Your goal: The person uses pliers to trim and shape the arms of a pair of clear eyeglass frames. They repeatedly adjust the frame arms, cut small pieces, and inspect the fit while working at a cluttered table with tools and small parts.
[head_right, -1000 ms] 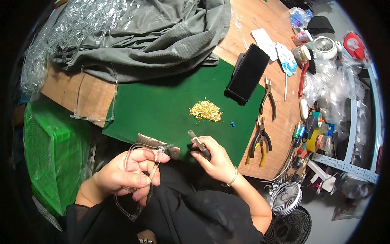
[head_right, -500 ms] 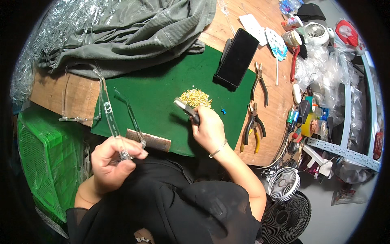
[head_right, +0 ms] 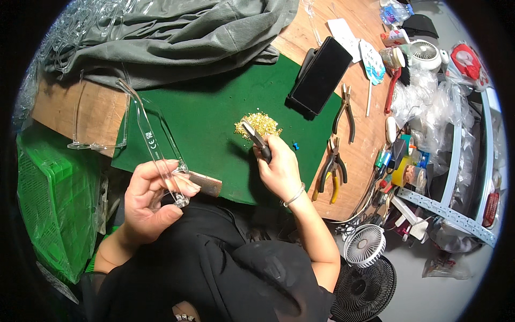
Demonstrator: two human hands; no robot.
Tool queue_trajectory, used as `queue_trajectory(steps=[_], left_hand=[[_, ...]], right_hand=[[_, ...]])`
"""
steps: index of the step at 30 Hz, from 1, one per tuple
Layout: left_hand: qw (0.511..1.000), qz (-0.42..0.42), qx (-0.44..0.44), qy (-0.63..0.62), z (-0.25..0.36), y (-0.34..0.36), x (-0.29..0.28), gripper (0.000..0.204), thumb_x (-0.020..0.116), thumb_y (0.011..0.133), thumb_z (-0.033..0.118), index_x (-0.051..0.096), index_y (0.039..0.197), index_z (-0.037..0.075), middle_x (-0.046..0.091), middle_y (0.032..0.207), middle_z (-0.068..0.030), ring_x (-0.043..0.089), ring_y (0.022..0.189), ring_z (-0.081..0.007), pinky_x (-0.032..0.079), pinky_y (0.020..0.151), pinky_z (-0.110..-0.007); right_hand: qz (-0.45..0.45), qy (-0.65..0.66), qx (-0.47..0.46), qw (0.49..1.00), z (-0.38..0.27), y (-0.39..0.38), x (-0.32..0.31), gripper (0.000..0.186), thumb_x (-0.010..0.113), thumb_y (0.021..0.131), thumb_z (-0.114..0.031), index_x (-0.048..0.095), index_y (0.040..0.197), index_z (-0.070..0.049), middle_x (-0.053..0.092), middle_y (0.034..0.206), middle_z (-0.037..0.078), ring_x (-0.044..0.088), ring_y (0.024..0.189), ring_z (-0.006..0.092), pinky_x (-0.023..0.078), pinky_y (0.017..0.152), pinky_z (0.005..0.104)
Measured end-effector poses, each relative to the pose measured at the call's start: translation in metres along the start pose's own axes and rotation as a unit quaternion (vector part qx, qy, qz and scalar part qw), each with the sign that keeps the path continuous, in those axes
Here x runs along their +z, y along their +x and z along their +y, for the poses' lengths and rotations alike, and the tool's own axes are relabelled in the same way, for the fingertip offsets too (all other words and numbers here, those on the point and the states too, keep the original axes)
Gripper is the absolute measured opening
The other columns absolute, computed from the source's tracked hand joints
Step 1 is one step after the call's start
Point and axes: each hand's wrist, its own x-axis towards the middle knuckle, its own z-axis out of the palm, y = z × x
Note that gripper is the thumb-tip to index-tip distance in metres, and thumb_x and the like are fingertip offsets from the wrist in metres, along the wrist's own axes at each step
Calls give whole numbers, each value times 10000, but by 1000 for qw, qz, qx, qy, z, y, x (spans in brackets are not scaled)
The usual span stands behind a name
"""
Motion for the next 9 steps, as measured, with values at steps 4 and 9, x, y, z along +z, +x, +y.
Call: queue_trajectory(steps=[4,9], left_hand=[[999,-13,-15,40,2,0,2,609,686,774,18,356,1280,-63,626,1049,-136,588,1011,-189,413,954,-344],[996,-41,-38,66,6,0,7,637,681,777,5,337,1311,-46,619,1110,-142,571,1085,-212,383,985,-335]], right_hand=[[30,-72,-44,996,4,2,12,148,630,750,-94,546,849,-21,555,763,166,551,741,357,434,653,417],[38,-117,-29,992,-2,4,17,162,646,749,-116,563,861,-35,566,772,168,562,758,346,440,667,422]])
